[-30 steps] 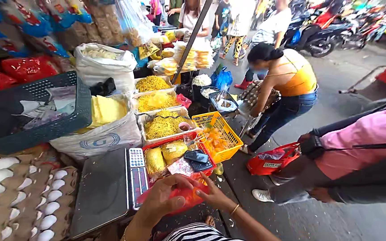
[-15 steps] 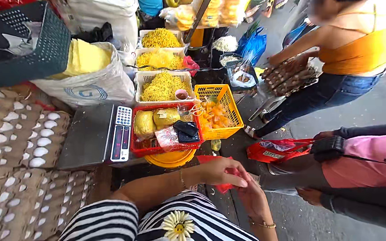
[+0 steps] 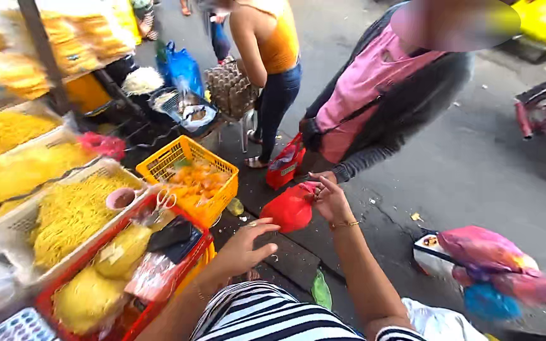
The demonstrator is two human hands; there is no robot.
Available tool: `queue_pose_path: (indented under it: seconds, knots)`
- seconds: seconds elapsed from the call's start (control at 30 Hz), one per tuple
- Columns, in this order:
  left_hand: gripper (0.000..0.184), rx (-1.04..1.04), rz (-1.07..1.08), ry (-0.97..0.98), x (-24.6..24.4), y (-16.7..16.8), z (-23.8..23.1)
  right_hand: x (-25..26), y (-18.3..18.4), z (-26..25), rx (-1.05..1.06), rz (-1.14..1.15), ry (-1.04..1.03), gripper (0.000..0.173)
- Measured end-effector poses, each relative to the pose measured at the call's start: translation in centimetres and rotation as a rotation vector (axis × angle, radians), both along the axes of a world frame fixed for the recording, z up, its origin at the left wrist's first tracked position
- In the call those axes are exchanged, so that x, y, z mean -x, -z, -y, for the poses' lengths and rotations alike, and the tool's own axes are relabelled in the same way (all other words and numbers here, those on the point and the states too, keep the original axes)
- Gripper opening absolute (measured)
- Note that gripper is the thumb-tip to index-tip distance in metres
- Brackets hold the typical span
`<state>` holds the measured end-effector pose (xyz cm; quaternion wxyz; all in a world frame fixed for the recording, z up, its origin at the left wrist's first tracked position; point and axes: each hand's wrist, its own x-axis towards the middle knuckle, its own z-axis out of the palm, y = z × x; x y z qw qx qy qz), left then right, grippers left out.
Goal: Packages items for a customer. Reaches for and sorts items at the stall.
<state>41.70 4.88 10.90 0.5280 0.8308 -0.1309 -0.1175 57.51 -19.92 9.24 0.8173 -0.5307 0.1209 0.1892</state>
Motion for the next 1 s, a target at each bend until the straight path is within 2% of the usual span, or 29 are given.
queue_pose_path:
  seconds: [0.1, 0.2, 0.33, 0.43, 0.5, 0.57, 0.63, 0.67, 0.73, 0.8, 0.9, 1.0]
  knots:
    - [0.05, -0.065, -0.025, -0.273, 2.0, 2.6, -7.6, -1.8, -1.0, 0.5, -0.006, 0.026, 0.092, 0.037]
    - [0.048, -0.114, -0.164, -0.601, 5.5, 5.4, -15.4, -3.1, -1.8, 0.8, 0.02, 0.001, 0.201, 0.033]
    - [0.046, -0.129, -0.263, -0.931, 10.4, 7.0, -22.7, -4.0, -1.9, -1.0, 0.043, 0.016, 0.293, 0.024]
    - [0.049, -0.196, -0.285, -1.023, 12.1, 8.6, -26.8, -4.7, -0.6, -1.3, 0.077, 0.116, 0.338, 0.023]
    - [0.05, -0.293, -0.363, -1.036, 13.1, 9.0, -28.8, -4.7, 1.8, -0.5, 0.066, 0.175, 0.308, 0.026]
    - [0.05, -0.393, -0.485, -1.056, 13.1, 9.2, -30.5, -4.4, 3.4, -0.8, 0.07, 0.153, 0.287, 0.024]
    - [0.048, -0.479, -0.569, -1.126, 13.5, 11.2, -32.7, -3.4, 4.2, -2.5, 0.171, 0.078, 0.299, 0.023]
    - [0.048, -0.523, -0.584, -1.144, 14.2, 12.9, -34.1, -2.7, 4.8, -3.2, 0.259, 0.056, 0.286, 0.033]
    - [0.048, -0.582, -0.615, -1.128, 15.3, 15.6, -36.4, -1.2, 6.8, -3.7, 0.508, 0.065, 0.223, 0.055]
    - [0.051, -0.611, -0.635, -1.1, 15.7, 17.2, -37.9, 0.5, 9.5, -4.3, 0.774, 0.076, 0.083, 0.065]
    - [0.076, -0.567, -0.597, -1.078, 15.7, 19.7, -39.7, 3.4, 13.8, -4.6, 1.089, 0.065, -0.338, 0.061]
    - [0.095, -0.587, -0.554, -0.986, 14.5, 21.8, -41.2, 5.9, 17.8, -4.0, 1.267, -0.024, -0.802, 0.056]
